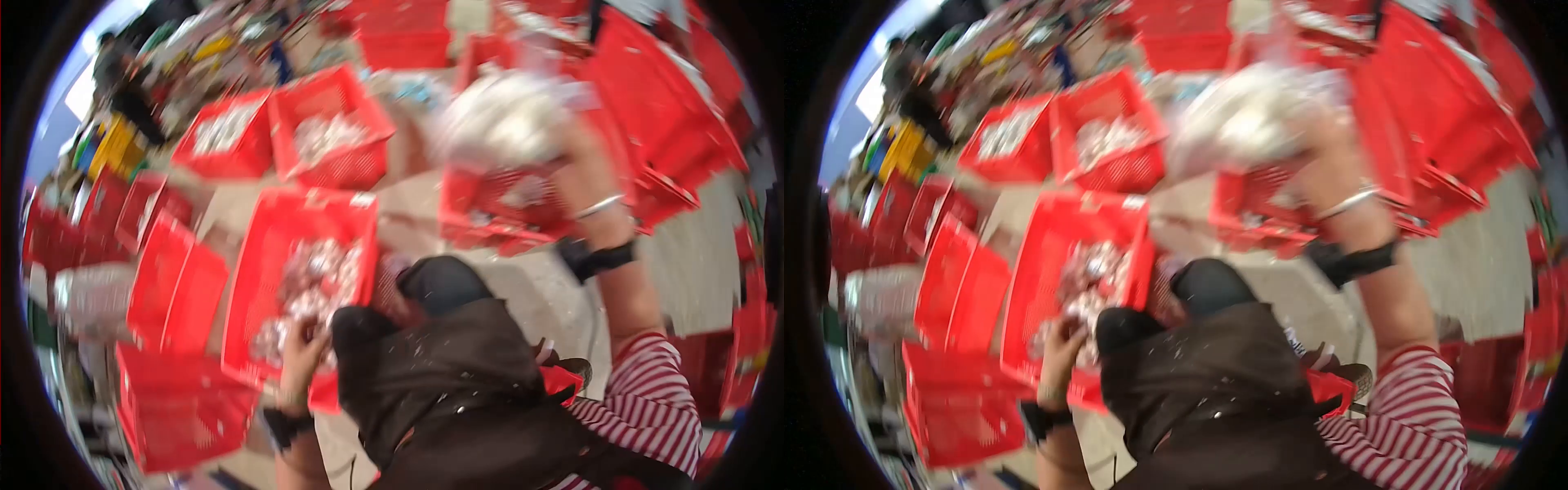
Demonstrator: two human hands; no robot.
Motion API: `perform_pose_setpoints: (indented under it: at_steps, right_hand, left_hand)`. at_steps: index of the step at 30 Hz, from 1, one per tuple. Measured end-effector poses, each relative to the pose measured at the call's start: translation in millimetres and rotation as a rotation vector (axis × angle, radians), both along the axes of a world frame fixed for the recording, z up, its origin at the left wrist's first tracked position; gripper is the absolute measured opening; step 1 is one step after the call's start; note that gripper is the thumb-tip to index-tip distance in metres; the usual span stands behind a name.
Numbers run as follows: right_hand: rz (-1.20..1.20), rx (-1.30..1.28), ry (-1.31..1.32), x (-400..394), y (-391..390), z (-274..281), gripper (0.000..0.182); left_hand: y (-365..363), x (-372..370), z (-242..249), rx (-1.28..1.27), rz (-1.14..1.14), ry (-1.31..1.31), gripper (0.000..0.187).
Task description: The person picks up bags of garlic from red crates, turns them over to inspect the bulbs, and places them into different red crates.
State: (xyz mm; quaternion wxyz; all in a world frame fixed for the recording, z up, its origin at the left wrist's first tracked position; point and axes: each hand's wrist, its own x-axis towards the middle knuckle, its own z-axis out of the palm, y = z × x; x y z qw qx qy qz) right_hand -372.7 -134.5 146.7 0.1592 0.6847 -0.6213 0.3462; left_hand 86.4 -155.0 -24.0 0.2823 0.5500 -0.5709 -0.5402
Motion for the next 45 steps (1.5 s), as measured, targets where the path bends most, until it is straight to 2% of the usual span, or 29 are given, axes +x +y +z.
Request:
perform_pose_setpoints:
  at_steps: [1, 2, 4, 6, 7, 8, 10, 12, 13, 16, 17, 19, 22, 25, 27, 29, 30, 32, 33, 34, 36, 38, 39, 42, 43, 45]
  right_hand:
    - [-0.114, 0.119, -0.232, 14, 8, 34, 0.028]
    - [0.102, 0.032, -0.587, -9, -5, 13, 0.033]
    - [0.178, -0.187, -1.474, -22, -11, -4, 0.044]
    - [0.077, -0.024, -1.283, 18, -10, -47, 0.043]
    - [0.054, 0.396, -1.006, 8, 5, -88, 0.05]
    - [-0.052, 0.602, -1.081, 49, 8, -101, 0.055]
    - [0.04, 1.014, -0.648, 93, 28, -145, 0.079]
    - [0.106, 0.996, -0.076, 139, 28, -163, 0.085]
    - [0.11, 1.02, -0.083, 143, 22, -171, 0.085]
    - [0.09, 1.026, -0.09, 146, 6, -177, 0.084]
    - [0.102, 1.021, -0.092, 144, -1, -178, 0.082]
    - [0.093, 1.025, -0.082, 143, -11, -179, 0.077]
    - [0.086, 1.017, -0.105, 141, -16, -182, 0.073]
    - [0.087, 0.991, -0.135, 141, -16, -183, 0.071]
    - [0.095, 0.969, -0.131, 142, -18, -182, 0.069]
    - [0.095, 0.953, -0.134, 144, -15, -181, 0.068]
    - [0.103, 0.924, -0.148, 144, -13, -182, 0.068]
    - [0.112, 0.876, -0.161, 144, -12, -183, 0.067]
    - [0.125, 0.863, -0.158, 144, -11, -182, 0.068]
    - [0.139, 0.848, -0.155, 144, -10, -183, 0.068]
    - [0.159, 0.795, -0.173, 143, -6, -184, 0.069]
    - [0.145, 0.821, -0.169, 144, -1, -183, 0.069]
    - [0.124, 0.829, -0.16, 146, 4, -183, 0.069]
    - [0.101, 0.847, -0.159, 149, 15, -181, 0.068]
    - [0.105, 0.864, -0.152, 150, 19, -176, 0.067]
    - [0.19, 0.799, -0.245, 152, 24, -167, 0.067]
  left_hand:
    - [-19, 13, -15, -0.297, -0.044, -0.134, 0.033]
    - [-36, 38, -53, -0.3, 0.038, -0.182, 0.039]
    - [-54, 64, -89, -0.2, 0.155, -0.327, 0.046]
    - [-72, 92, -149, -0.038, 0.206, -0.39, 0.05]
    - [-77, 98, -170, 0.026, 0.196, -0.467, 0.051]
    - [-82, 98, -185, 0.091, 0.177, -0.541, 0.052]
    - [-95, 92, -210, 0.124, 0.061, -0.739, 0.052]
    - [-101, 90, -255, 0.01, -0.025, -0.895, 0.049]
    - [-103, 87, -267, 0.035, -0.07, -0.881, 0.051]
    - [-119, 63, -301, 0.131, -0.449, -0.852, 0.06]
    - [-114, 52, -317, 0.154, -0.467, -0.846, 0.06]
    - [-102, 32, -343, -0.001, -0.62, -1.231, 0.062]
    - [-99, 19, -359, -0.002, -0.573, -1.261, 0.056]
    - [-116, 37, -367, 0.11, -0.674, -1.132, 0.046]
    - [-123, 49, -361, 0.14, -0.744, -1.057, 0.047]
    - [-111, 54, -347, 0.265, -0.601, -0.849, 0.048]
    - [-104, 52, -331, 0.256, -0.606, -0.851, 0.048]
    - [-88, 46, -287, 0.288, -0.377, -0.743, 0.048]
    - [-80, 59, -289, 0.265, -0.341, -0.73, 0.051]
    - [-68, 69, -289, 0.065, -0.248, -0.719, 0.045]
    - [-61, 94, -269, 0.246, 0.022, -0.408, 0.046]
    - [-61, 105, -218, 0.034, 0.166, -0.279, 0.038]
    - [-61, 95, -165, 0.052, 0.253, -0.171, 0.033]
    - [-45, 81, -56, 0.048, 0.377, 0.285, 0.039]
    - [-37, 74, -27, 0.025, 0.373, 0.285, 0.039]
    - [-15, 60, 20, -0.02, 0.356, 0.487, 0.047]
